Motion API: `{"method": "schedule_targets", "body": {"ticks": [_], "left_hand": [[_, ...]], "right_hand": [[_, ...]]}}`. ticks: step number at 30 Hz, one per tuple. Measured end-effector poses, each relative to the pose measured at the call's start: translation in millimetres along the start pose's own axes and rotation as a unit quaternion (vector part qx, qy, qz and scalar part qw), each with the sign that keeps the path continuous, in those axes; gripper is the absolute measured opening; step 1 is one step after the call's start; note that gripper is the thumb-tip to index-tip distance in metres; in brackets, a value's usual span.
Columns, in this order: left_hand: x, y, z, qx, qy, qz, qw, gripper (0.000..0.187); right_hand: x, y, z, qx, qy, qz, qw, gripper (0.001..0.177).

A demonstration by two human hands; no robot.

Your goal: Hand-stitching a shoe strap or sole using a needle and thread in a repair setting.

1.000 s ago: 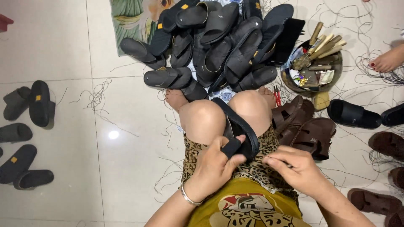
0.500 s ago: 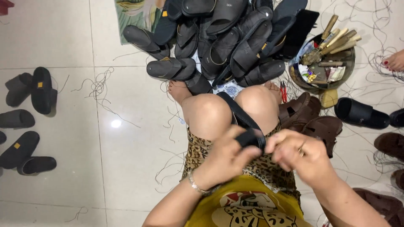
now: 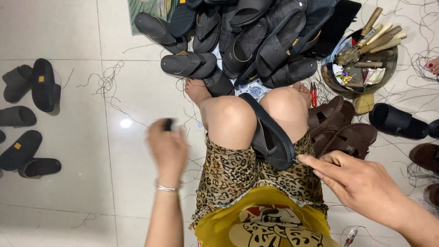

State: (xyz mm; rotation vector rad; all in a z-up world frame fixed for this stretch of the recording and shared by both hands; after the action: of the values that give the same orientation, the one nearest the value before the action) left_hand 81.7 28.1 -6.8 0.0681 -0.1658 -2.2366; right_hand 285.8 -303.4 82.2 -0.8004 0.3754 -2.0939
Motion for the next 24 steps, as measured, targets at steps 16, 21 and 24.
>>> {"method": "schedule_targets", "body": {"ticks": [16,21,24], "left_hand": [[54.3,163.9,23.5,0.357,-0.062,-0.419,0.832,0.041],[52.6,163.4,21.8,0.355,-0.064,-0.423,0.831,0.050],[56.5,161.6,21.1,0.364,-0.053,-0.423,0.828,0.051]], "right_hand": [[-0.4,-19.0,-0.9,0.297,-0.064,0.029,0.952,0.064],[-28.7,-28.8,-2.2,0.160,-0.061,0.025,0.985,0.022],[-31.4,-33.5,-2.3,0.116,0.002,0.064,0.991,0.020]]}}
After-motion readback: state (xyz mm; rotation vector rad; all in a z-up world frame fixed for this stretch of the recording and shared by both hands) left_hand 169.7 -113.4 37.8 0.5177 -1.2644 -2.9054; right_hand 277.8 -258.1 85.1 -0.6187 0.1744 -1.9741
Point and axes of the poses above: each hand's wrist, its own x-axis away from the middle knuckle, its own z-axis out of the back of the hand, y = z × x, the point moved 4 cm from there along -x, towards the middle knuckle, and after that the axes turned 3 degrees about -x, right-handed, at the moved point
